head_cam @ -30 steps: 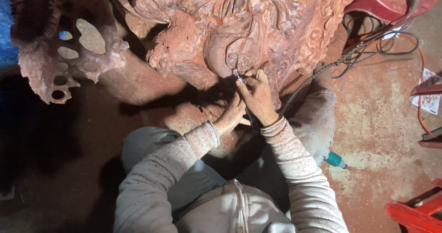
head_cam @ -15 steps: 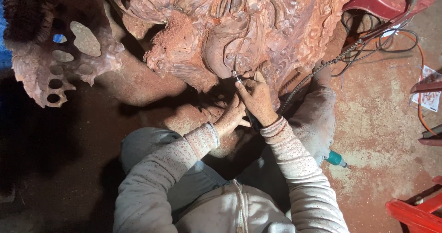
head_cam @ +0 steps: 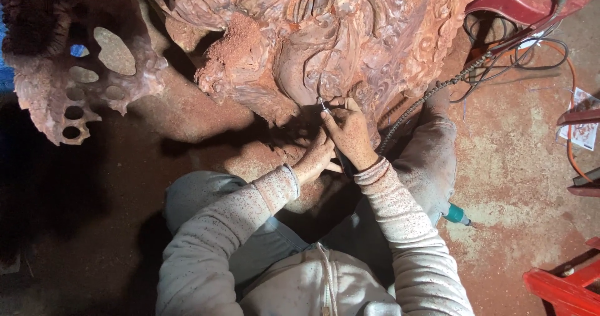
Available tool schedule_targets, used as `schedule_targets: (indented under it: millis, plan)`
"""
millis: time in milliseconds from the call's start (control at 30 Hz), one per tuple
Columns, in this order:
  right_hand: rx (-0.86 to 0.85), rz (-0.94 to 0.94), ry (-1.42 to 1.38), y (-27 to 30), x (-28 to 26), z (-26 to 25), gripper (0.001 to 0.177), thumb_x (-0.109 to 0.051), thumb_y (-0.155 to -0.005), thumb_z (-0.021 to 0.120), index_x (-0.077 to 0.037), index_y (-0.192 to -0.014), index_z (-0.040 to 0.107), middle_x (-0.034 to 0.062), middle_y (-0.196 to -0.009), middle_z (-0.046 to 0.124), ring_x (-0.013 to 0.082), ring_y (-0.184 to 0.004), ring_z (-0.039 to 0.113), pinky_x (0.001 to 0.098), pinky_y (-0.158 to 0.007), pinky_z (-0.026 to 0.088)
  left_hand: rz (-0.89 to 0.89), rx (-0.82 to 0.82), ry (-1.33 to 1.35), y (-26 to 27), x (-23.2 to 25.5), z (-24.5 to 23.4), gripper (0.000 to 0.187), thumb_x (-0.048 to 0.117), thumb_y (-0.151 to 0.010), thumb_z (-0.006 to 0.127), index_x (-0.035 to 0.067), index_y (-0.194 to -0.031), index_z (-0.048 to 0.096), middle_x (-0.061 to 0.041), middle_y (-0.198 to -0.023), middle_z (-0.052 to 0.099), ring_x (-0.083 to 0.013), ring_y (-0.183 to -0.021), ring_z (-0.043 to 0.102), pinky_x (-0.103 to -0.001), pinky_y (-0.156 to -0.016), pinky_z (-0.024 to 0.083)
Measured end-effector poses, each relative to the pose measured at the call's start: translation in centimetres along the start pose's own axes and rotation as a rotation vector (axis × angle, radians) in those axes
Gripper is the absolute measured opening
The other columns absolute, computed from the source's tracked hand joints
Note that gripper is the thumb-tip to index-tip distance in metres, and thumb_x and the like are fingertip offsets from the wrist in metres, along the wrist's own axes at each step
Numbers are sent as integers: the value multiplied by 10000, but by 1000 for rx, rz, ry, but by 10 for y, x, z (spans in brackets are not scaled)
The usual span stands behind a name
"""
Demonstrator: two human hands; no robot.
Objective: Using a rotary tool to carve fine details into a large wooden sculpture
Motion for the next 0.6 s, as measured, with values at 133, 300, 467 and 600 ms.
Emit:
schedule_targets:
  millis: [133,300,467,600]
  plan:
    - [-5,0,38,1,1,0,260,-213,-955,726,13,-826,732,190,-1100,639,414,-1062,662,441,-879,544,-6,-23,-3,-1,-2,0,640,457,-1090,319,166,-1612,90,-250,-1625,251,-597,-1240,508,-733,-782,523]
    - [-5,35,-6,-2,-10,-5,274,-242,-965,725,4,-843,738,181,-1098,649,414,-1054,669,446,-878,547,23,-28,-13,-3,1,-3,623,435,-1092,319,160,-1603,92,-248,-1617,271,-584,-1240,519,-727,-806,528]
    - [-7,21,18,1,-3,-3,263,-229,-953,724,5,-835,742,177,-1091,647,405,-1072,664,440,-895,544,8,-32,-10,-5,-5,-1,619,443,-1096,319,157,-1601,103,-259,-1590,319,-574,-1209,549,-727,-787,534]
    - [-14,11,49,2,5,-3,257,-229,-943,727,1,-831,748,174,-1083,645,406,-1072,653,451,-904,535,20,-27,0,-5,-6,3,602,430,-1101,338,154,-1599,143,-255,-1562,373,-567,-1169,582,-737,-744,536]
Point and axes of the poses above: each hand's wrist, its own y-axis away from the middle knuckle, its own z-axis out of the palm, x = y × z, the point moved 6 cm from there along -y, towards the middle knuckle
